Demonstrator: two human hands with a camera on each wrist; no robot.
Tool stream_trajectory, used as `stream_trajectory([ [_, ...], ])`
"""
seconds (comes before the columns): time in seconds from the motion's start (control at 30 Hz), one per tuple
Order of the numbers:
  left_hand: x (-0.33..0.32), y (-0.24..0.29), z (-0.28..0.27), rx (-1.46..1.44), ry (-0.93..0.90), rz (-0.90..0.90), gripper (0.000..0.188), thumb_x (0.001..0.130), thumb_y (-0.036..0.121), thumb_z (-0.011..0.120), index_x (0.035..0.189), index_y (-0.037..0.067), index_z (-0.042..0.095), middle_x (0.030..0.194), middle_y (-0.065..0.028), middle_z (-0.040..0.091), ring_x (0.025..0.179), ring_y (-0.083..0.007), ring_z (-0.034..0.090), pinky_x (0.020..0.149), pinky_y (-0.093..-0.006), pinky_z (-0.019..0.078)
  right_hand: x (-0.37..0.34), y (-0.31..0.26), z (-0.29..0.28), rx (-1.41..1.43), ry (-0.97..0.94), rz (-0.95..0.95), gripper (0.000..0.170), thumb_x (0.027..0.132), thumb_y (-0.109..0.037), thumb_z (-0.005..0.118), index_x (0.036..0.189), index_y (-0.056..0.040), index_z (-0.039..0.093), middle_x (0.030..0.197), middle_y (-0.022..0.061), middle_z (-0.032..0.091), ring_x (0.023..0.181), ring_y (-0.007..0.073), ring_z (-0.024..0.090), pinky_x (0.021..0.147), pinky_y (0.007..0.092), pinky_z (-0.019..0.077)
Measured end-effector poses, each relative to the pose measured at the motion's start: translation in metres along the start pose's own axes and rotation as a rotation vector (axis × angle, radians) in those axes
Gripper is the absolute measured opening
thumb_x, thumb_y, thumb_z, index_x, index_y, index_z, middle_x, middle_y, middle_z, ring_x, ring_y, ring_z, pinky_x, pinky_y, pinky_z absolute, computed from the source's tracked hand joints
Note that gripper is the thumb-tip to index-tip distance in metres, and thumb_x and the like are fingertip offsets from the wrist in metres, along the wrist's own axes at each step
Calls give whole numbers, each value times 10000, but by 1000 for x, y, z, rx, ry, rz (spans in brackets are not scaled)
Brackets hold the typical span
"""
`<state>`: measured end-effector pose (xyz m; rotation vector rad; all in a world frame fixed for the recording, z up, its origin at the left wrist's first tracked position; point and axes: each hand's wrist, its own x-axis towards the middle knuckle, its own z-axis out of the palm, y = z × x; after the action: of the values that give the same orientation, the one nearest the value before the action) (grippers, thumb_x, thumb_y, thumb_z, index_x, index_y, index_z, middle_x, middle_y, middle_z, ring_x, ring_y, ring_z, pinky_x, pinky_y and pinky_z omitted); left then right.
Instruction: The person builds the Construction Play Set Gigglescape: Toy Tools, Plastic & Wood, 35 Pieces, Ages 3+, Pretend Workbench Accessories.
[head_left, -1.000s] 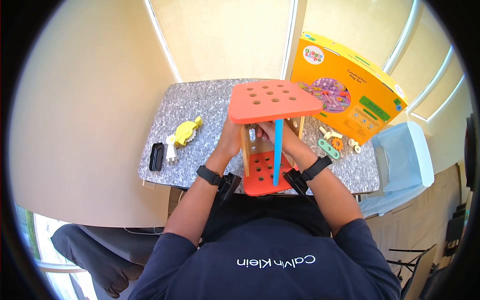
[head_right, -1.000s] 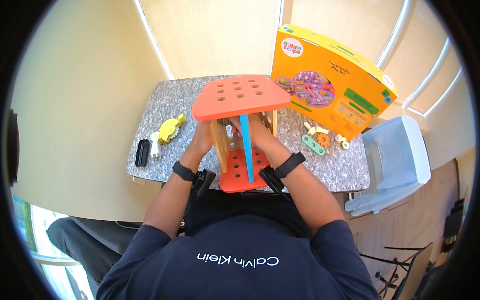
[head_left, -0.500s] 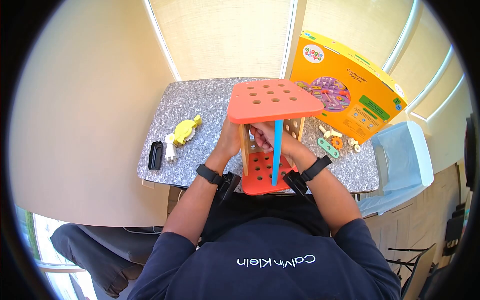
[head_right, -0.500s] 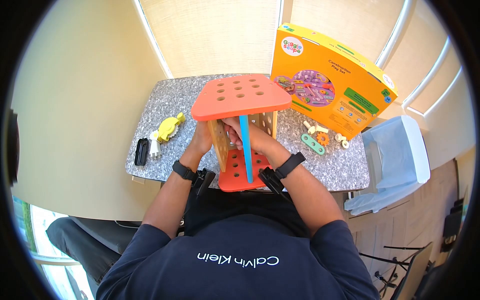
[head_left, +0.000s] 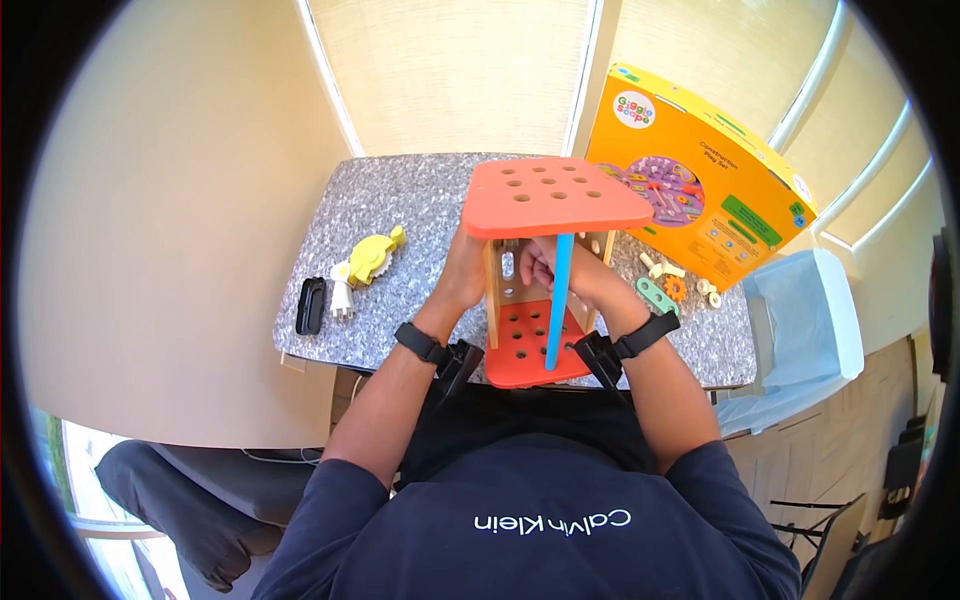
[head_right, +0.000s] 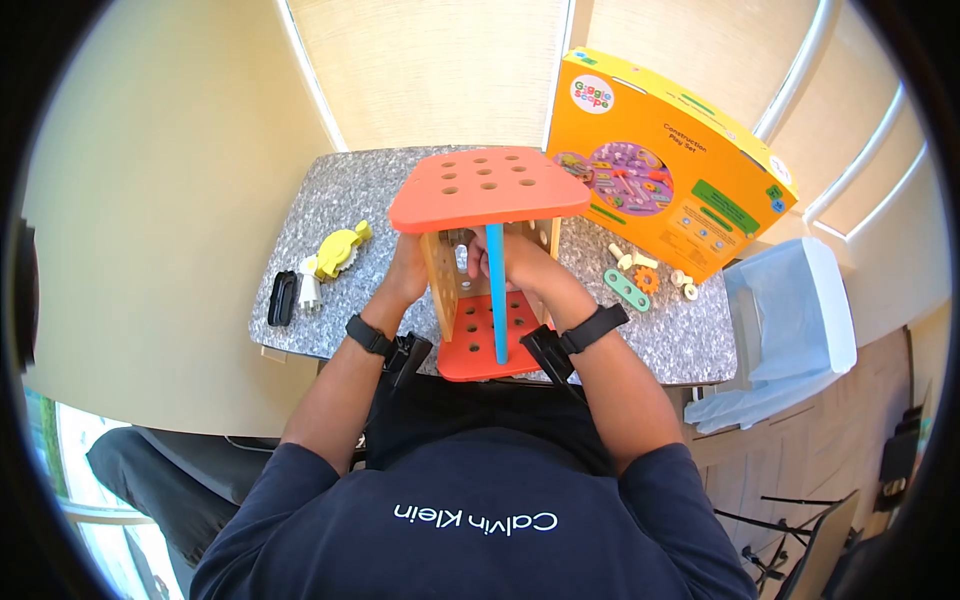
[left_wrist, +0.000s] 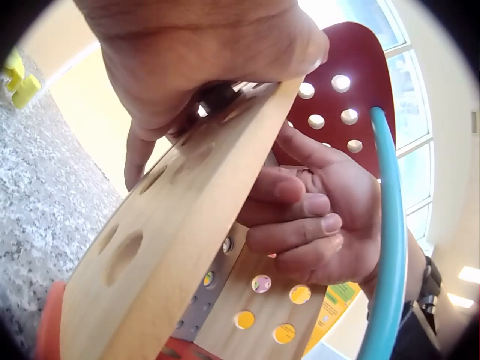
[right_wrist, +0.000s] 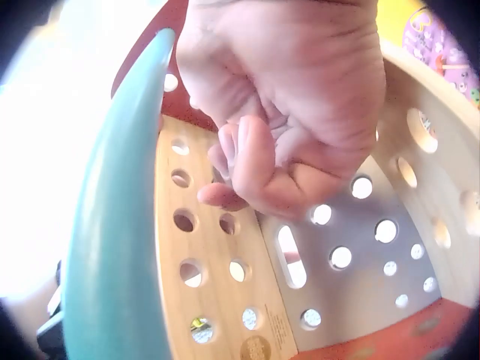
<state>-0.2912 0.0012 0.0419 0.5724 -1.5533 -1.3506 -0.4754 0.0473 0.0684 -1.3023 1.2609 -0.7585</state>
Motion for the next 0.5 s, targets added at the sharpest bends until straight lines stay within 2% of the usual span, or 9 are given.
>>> stream_trajectory([
  [0.07, 1, 8, -4, -85, -202, -46, 601, 1091, 550, 389, 1321, 21, 558, 1194, -65, 629, 1091, -143, 593, 933, -360, 504, -5, -10, 4, -3, 33, -42, 714, 1031, -717, 433, 785, -67, 601, 600, -17, 457, 524, 77, 423, 510, 246, 362],
  [0.1, 0, 11, -2, -86, -200, -46, 601, 1091, 550, 389, 1321, 21, 558, 1194, -65, 629, 1091, -143, 593, 933, -360, 504, -9, -16, 6, -66, 51, -54, 652, 1042, -670, 469, 818, -73, 606, 632, -13, 488, 544, 78, 452, 519, 243, 373],
  [0.17, -1, 15, 5, -20, -50, -19, 572, 1090, 531, 407, 1332, 29, 533, 1126, -70, 634, 968, -150, 624, 876, -345, 519, -11, -21, 9, -129, 68, -66, 590, 1053, -623, 504, 851, -79, 611, 665, -9, 519, 565, 79, 481, 528, 239, 383],
  [0.23, 0, 9, 5, -61, -55, -44, 563, 1088, 526, 419, 1335, 30, 518, 1106, -74, 636, 922, -147, 630, 840, -335, 525, -6, -17, 9, 7, -11, -66, 520, 1057, -579, 528, 874, -101, 620, 680, -9, 544, 576, 79, 497, 536, 239, 395],
  [0.3, -1, 4, 2, -102, -59, -71, 555, 1087, 520, 432, 1339, 31, 503, 1086, -79, 637, 877, -145, 635, 803, -324, 531, -5, -20, 10, -16, 0, -58, 525, 1062, -578, 508, 857, -109, 619, 675, -14, 545, 574, 77, 494, 540, 236, 398],
  [0.37, -3, 11, 2, -267, -134, -163, 571, 1079, 528, 455, 1353, 28, 479, 1056, -90, 647, 840, -139, 637, 761, -308, 535, -4, -19, 10, -36, 13, -51, 531, 1067, -578, 489, 840, -116, 619, 670, -18, 545, 572, 76, 492, 545, 233, 400],
  [0.5, -2, -4, 2, -274, -64, -126, 594, 1066, 558, 473, 1317, 20, 498, 1033, -86, 651, 856, -141, 645, 725, -305, 537, 0, -14, 10, -69, 15, -58, 609, 1062, -620, 439, 785, -107, 615, 639, -22, 543, 552, 71, 509, 526, 220, 418],
])
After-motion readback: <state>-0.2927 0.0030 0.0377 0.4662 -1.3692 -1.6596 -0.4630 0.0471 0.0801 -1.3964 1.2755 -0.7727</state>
